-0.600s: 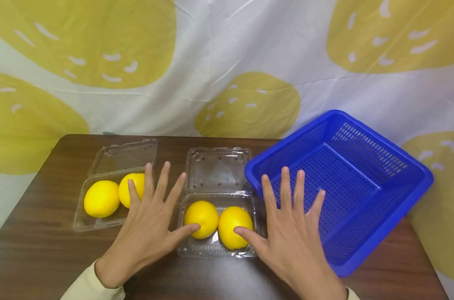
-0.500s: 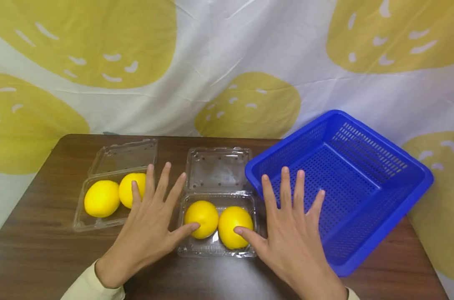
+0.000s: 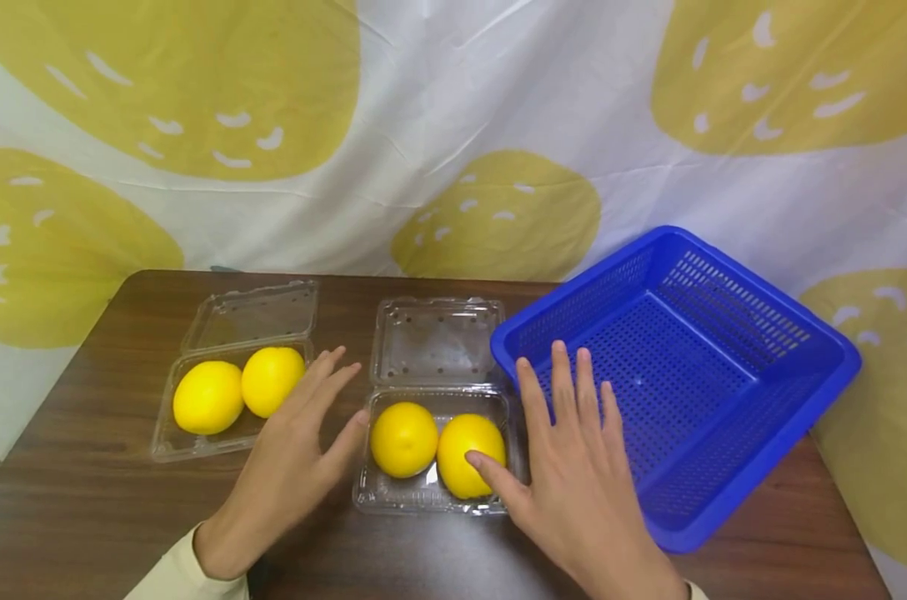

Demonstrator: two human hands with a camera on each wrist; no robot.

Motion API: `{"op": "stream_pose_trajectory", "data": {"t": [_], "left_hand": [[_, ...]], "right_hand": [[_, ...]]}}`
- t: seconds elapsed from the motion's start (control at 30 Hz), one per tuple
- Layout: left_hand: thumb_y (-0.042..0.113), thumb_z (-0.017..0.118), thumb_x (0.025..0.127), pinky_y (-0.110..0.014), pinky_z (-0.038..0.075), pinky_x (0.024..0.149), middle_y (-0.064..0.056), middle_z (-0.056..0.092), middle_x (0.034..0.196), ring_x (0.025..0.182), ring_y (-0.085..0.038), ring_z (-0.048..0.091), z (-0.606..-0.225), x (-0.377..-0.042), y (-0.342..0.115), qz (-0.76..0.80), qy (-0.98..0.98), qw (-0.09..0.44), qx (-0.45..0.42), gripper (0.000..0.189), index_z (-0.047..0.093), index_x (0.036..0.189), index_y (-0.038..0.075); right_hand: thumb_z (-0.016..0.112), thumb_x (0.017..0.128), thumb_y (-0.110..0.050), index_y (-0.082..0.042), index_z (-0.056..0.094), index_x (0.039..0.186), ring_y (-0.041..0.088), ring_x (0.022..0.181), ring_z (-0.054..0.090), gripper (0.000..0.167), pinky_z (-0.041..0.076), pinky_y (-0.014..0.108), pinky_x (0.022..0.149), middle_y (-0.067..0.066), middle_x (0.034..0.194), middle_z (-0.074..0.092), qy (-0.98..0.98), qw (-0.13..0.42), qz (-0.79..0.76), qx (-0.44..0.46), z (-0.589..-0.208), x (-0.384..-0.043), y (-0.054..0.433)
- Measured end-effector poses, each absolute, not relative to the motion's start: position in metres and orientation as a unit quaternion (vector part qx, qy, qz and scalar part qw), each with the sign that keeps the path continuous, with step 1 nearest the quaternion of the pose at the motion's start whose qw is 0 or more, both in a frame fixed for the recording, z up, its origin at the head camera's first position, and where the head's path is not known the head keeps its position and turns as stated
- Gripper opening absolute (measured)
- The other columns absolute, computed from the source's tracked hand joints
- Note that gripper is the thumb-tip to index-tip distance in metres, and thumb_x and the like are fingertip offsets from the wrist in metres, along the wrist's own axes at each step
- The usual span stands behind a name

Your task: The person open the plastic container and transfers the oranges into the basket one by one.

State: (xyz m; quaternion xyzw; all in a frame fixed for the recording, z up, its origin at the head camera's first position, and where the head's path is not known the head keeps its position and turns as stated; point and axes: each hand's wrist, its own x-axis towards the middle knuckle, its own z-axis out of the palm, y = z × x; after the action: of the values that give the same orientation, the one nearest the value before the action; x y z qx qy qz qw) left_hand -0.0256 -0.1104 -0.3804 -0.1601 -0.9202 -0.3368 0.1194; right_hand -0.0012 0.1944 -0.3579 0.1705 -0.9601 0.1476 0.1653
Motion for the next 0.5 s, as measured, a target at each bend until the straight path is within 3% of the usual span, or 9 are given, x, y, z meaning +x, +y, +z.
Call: {"op": "stream_pose_trajectory", "data": {"t": [0.1, 0.27, 0.5], "left_hand": [[0.024, 0.076, 0.105, -0.064, 0.039, 0.126, -0.012, 0.046, 0.172, 0.158, -0.039, 0.043, -0.381, -0.024, -0.110, -0.358, -0.913, 0.120, -0.155, 0.055, 0.061, 0.154, 0.005], [0.016, 0.078, 0.102, -0.066, 0.040, 0.125, -0.016, 0.051, 0.167, 0.154, -0.039, 0.048, -0.382, -0.023, -0.108, -0.397, -0.900, 0.101, -0.146, 0.052, 0.064, 0.151, 0.003], [0.013, 0.078, 0.100, -0.076, 0.034, 0.124, -0.018, 0.050, 0.168, 0.155, -0.042, 0.046, -0.386, -0.021, -0.105, -0.440, -0.888, 0.053, -0.124, 0.057, 0.061, 0.153, 0.002]], "right_hand": [[0.036, 0.106, -0.081, -0.008, 0.040, 0.170, 0.048, 0.165, 0.024, 0.097, 0.027, 0.074, 0.128, 0.025, 0.178, 0.027, -0.951, 0.189, 0.169, 0.179, -0.358, 0.000, 0.191], [0.043, 0.109, -0.072, -0.002, 0.054, 0.159, 0.048, 0.154, 0.042, 0.086, 0.043, 0.076, 0.112, 0.026, 0.168, 0.046, -0.927, 0.237, 0.205, 0.206, -0.358, 0.002, 0.185], [0.047, 0.110, -0.065, 0.000, 0.061, 0.150, 0.047, 0.140, 0.054, 0.078, 0.047, 0.066, 0.109, 0.026, 0.155, 0.057, -0.912, 0.255, 0.223, 0.229, -0.361, 0.006, 0.181]]}}
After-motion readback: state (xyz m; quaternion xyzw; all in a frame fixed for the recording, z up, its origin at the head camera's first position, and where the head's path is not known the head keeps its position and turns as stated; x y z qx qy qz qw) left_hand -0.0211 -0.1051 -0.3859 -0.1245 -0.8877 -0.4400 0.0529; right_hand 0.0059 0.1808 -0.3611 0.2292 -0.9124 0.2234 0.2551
